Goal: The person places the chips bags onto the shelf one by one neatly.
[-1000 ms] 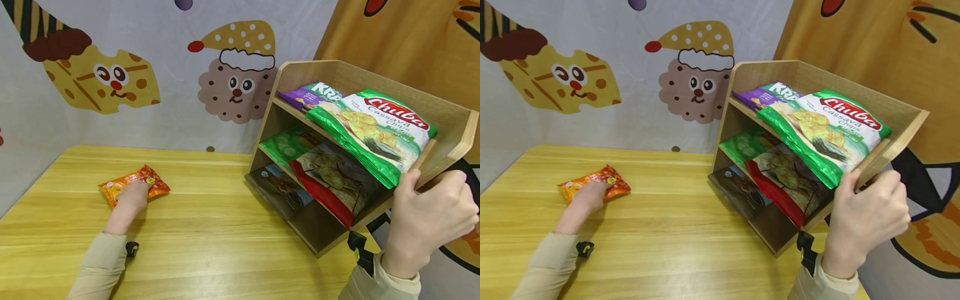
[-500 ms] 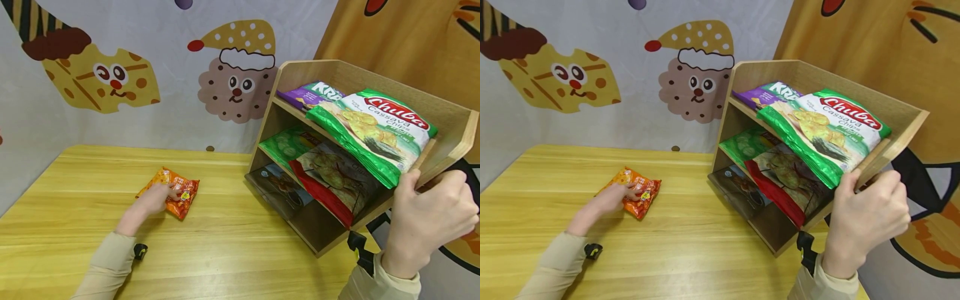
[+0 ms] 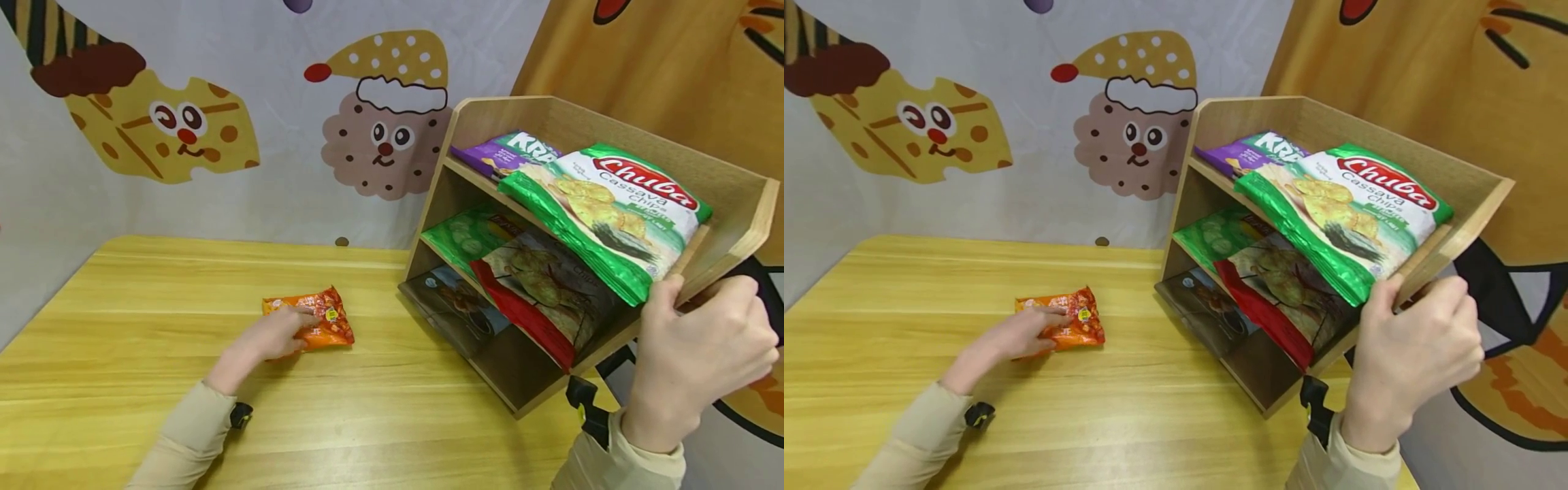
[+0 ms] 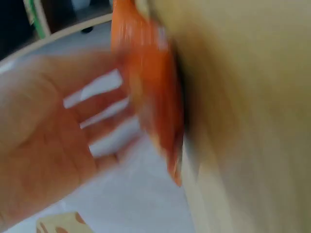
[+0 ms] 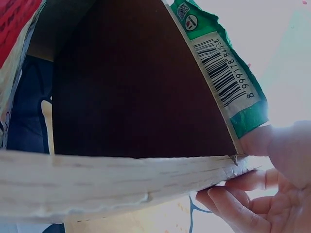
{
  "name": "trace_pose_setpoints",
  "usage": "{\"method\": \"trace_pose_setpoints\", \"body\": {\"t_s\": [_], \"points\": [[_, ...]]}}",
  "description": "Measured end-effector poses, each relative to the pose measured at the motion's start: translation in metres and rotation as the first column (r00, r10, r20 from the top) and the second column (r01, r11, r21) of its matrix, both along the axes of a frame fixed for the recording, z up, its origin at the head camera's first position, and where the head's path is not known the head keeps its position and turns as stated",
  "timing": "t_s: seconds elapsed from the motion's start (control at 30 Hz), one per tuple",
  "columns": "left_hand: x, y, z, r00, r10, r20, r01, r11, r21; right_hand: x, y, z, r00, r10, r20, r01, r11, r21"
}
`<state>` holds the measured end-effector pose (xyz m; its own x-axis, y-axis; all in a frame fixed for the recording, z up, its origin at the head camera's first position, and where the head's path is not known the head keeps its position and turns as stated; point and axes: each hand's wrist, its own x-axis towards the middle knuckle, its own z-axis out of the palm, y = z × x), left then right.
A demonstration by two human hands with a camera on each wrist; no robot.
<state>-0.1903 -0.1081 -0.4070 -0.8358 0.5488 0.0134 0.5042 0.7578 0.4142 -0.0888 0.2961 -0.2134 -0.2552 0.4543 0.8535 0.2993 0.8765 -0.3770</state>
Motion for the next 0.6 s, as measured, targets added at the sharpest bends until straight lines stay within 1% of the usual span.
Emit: {"method": "trace_pose_setpoints", "body": {"t_s": [0.03,0.1,0.13,0.2,0.23,0.27,0.3,0.4,0.5,0.6], "points": [[-0.0002,-0.0002,0.0016,1.0,0.006,0.011,-0.006,0.999,0.039,-0.0001,-0.0001,-0.0001,1.0,0.001,0.003,-0.001,1.0,0.001],[-0.0013,-0.0016,0.004,1.0,0.028,-0.001,-0.027,0.994,0.103,-0.0001,-0.0004,-0.0003,1.0,0.002,0.01,-0.002,1.0,0.0],[-0.0016,-0.0021,0.0051,0.999,0.048,-0.009,-0.046,0.99,0.133,-0.0001,-0.0004,-0.0003,1.0,0.002,0.01,-0.002,1.0,-0.001],[-0.0022,-0.0029,0.0055,0.994,0.104,-0.036,-0.098,0.983,0.157,-0.0002,-0.0003,-0.0002,1.0,0.002,0.008,-0.002,1.0,-0.004],[-0.0024,-0.0029,0.0053,0.99,0.131,-0.052,-0.122,0.981,0.152,-0.0004,-0.0003,-0.0002,1.0,0.003,0.007,-0.003,1.0,-0.004],[-0.0029,-0.0028,0.0045,0.987,0.155,-0.053,-0.146,0.979,0.142,-0.0005,-0.0002,-0.0001,1.0,0.003,0.003,-0.003,1.0,-0.004],[-0.0029,-0.0021,0.0039,0.983,0.178,-0.041,-0.172,0.977,0.13,-0.0006,-0.0001,-0.0001,1.0,0.004,-0.001,-0.004,1.0,-0.004],[-0.0029,0.0,0.0005,0.974,0.226,0.03,-0.228,0.971,0.066,-0.0008,0.0001,0.0,1.0,0.006,-0.007,-0.006,1.0,-0.005],[-0.0024,0.0035,-0.0022,0.963,0.253,0.094,-0.254,0.967,-0.003,-0.0006,0.0,0.0,1.0,0.007,-0.006,-0.007,1.0,-0.004],[-0.0023,0.0068,-0.0043,0.957,0.265,0.117,-0.262,0.964,-0.037,-0.0003,0.0002,-0.0002,1.0,0.004,0.0,-0.004,1.0,-0.003]]}}
